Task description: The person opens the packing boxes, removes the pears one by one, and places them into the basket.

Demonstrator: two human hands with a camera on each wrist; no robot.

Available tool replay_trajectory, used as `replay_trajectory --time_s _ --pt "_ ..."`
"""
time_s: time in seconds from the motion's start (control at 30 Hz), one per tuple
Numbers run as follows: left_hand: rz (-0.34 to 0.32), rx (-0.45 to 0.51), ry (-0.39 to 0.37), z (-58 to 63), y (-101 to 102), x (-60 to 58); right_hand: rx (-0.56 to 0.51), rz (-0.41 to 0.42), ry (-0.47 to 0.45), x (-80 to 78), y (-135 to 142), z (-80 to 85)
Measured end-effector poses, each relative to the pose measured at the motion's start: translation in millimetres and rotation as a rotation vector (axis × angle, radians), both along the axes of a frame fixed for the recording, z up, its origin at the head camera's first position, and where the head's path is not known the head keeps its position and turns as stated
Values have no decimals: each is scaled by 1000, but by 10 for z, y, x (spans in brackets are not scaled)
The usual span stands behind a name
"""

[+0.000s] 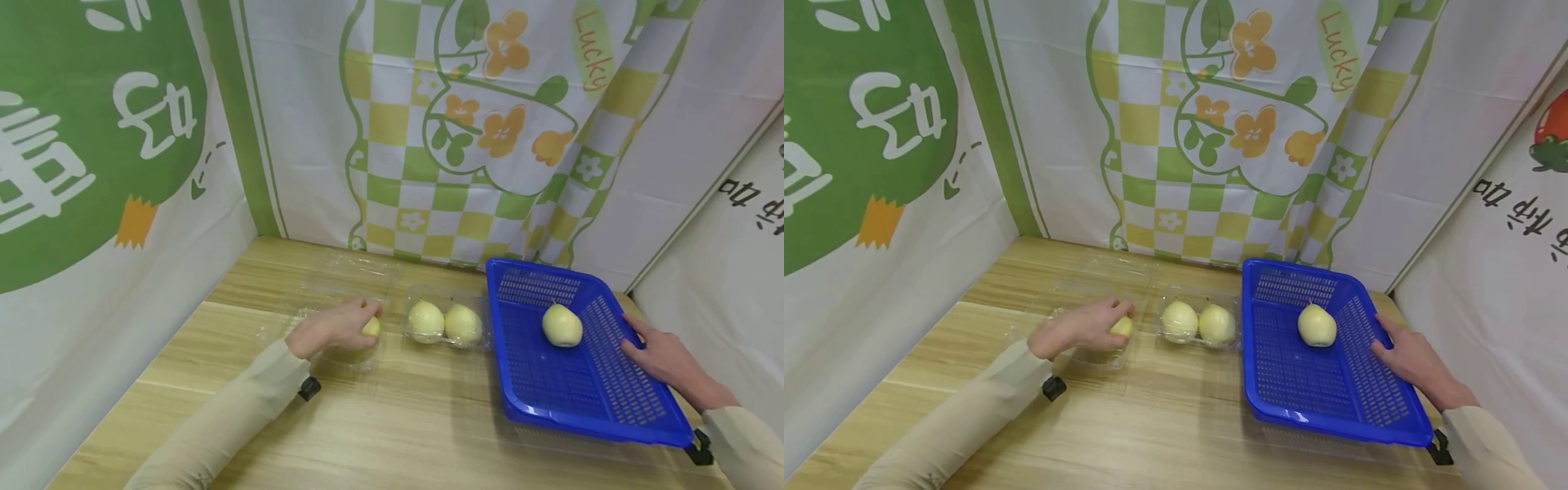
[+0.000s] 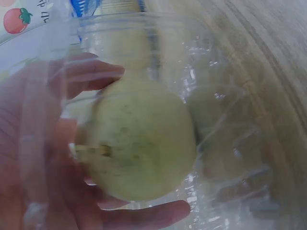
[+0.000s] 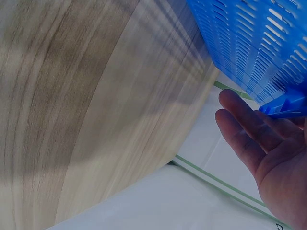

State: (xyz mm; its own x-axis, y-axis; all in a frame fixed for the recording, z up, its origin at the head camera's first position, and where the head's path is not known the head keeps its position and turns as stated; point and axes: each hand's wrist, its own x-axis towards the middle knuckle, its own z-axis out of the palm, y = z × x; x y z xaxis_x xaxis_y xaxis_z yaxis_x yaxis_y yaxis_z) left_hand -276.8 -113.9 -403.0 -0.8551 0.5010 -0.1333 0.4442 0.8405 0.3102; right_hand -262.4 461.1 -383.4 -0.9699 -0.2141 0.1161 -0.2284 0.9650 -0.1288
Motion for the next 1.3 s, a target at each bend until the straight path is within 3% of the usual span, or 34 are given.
replay_trajectory --time_s 0.33,0.73,1.07,1.3 --pt "6 21 6 -70 40 -32 0 9 1 -6 17 0" --pt "8 37 111 -160 59 -90 -8 10 -9 4 -2 24" --pt "4 35 44 -88 31 -95 -22 8 -11 10 7 0" --pt "10 60 72 -7 -5 -112 -16 8 -14 0 10 20"
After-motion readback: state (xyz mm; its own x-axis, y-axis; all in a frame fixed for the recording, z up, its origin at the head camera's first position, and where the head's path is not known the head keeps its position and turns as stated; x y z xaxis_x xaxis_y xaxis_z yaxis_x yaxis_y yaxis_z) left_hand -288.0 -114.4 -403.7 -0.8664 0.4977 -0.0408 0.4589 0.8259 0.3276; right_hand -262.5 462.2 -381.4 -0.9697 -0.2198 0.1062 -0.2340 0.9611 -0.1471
